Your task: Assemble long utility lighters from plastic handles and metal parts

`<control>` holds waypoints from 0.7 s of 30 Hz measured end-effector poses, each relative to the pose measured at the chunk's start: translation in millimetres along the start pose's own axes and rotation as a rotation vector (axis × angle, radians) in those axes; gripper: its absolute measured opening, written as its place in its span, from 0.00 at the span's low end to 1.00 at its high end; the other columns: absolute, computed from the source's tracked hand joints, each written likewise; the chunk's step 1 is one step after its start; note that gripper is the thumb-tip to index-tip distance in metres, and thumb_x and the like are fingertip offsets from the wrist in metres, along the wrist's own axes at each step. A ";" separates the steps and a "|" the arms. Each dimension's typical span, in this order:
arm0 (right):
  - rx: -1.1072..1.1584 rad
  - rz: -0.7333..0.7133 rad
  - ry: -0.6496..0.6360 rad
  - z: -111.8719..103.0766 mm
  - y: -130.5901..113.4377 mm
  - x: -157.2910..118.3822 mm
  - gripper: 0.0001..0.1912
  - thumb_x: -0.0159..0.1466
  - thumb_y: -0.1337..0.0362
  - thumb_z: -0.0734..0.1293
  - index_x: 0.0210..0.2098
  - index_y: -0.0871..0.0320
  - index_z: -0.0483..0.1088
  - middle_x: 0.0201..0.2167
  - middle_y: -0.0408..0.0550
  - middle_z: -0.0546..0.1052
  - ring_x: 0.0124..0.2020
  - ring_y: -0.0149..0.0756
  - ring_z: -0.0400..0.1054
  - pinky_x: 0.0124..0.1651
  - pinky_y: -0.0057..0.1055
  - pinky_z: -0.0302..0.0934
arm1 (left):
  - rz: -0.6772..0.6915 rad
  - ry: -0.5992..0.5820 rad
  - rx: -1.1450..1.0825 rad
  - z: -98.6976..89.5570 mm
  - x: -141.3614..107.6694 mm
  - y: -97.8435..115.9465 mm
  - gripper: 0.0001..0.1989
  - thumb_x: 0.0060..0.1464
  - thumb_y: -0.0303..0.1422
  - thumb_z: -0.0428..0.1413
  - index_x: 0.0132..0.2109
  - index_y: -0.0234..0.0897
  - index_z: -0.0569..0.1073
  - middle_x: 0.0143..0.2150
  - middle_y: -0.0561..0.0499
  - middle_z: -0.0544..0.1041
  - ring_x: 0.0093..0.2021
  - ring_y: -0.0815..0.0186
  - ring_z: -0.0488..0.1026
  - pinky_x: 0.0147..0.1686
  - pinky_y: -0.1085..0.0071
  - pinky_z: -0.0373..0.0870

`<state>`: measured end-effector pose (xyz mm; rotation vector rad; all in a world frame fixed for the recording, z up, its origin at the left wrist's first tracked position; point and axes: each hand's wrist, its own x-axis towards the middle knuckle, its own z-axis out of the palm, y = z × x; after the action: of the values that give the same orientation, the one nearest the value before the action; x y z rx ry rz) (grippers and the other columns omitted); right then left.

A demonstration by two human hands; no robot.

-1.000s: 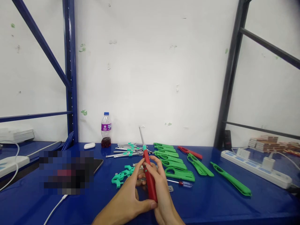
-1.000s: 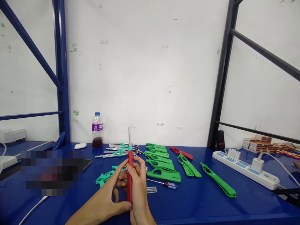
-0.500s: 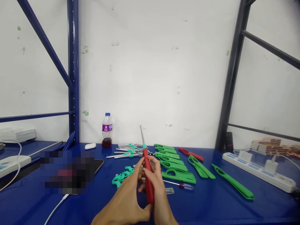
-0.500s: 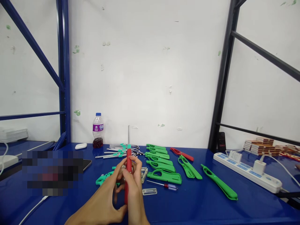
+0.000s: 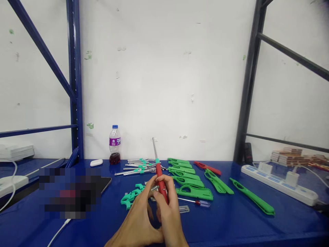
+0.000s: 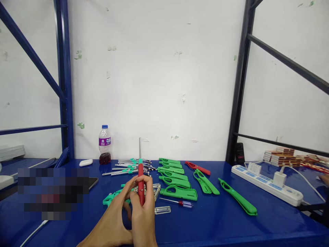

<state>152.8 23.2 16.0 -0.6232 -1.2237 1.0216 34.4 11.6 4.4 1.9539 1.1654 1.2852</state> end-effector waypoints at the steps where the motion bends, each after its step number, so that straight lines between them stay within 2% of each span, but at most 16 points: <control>1: -0.041 -0.028 0.005 -0.4 1.0 0.9 0.11 0.65 0.60 0.69 0.47 0.51 0.70 0.35 0.41 0.75 0.35 0.38 0.71 0.37 0.30 0.66 | 0.003 -0.010 0.001 -0.4 0.5 0.8 0.66 0.34 0.28 0.67 0.78 0.49 0.45 0.70 0.38 0.66 0.41 0.59 0.76 0.36 0.68 0.76; 3: -0.099 -0.052 -0.011 -1.0 3.4 2.7 0.11 0.65 0.63 0.67 0.48 0.50 0.70 0.39 0.42 0.77 0.39 0.39 0.72 0.43 0.32 0.67 | -0.009 -0.017 0.002 -1.3 0.5 2.9 0.65 0.35 0.29 0.69 0.78 0.49 0.46 0.69 0.39 0.66 0.43 0.58 0.76 0.37 0.68 0.76; 8: -0.172 -0.059 -0.033 -2.9 7.6 6.3 0.14 0.67 0.64 0.63 0.52 0.51 0.70 0.48 0.45 0.78 0.48 0.42 0.73 0.50 0.34 0.65 | -0.043 0.018 0.031 -1.3 -1.5 4.8 0.63 0.35 0.29 0.69 0.77 0.47 0.50 0.60 0.42 0.74 0.34 0.64 0.72 0.36 0.67 0.75; 15: -0.165 -0.061 -0.015 -0.2 1.7 3.2 0.13 0.67 0.65 0.62 0.50 0.50 0.70 0.44 0.43 0.77 0.45 0.40 0.73 0.52 0.33 0.64 | 0.025 -0.012 0.012 -1.0 3.1 13.6 0.63 0.36 0.27 0.67 0.77 0.46 0.47 0.60 0.41 0.75 0.28 0.68 0.72 0.34 0.68 0.75; 21: -0.160 -0.064 -0.007 0.9 3.1 4.8 0.14 0.66 0.66 0.62 0.50 0.50 0.71 0.44 0.43 0.77 0.44 0.41 0.73 0.51 0.34 0.64 | 0.064 -0.006 0.006 -0.3 5.2 11.9 0.65 0.36 0.28 0.68 0.78 0.48 0.44 0.65 0.38 0.73 0.33 0.63 0.78 0.32 0.69 0.76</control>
<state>151.1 28.7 15.9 -0.7000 -1.3326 0.8790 39.5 10.3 16.3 2.0130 1.1138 1.3078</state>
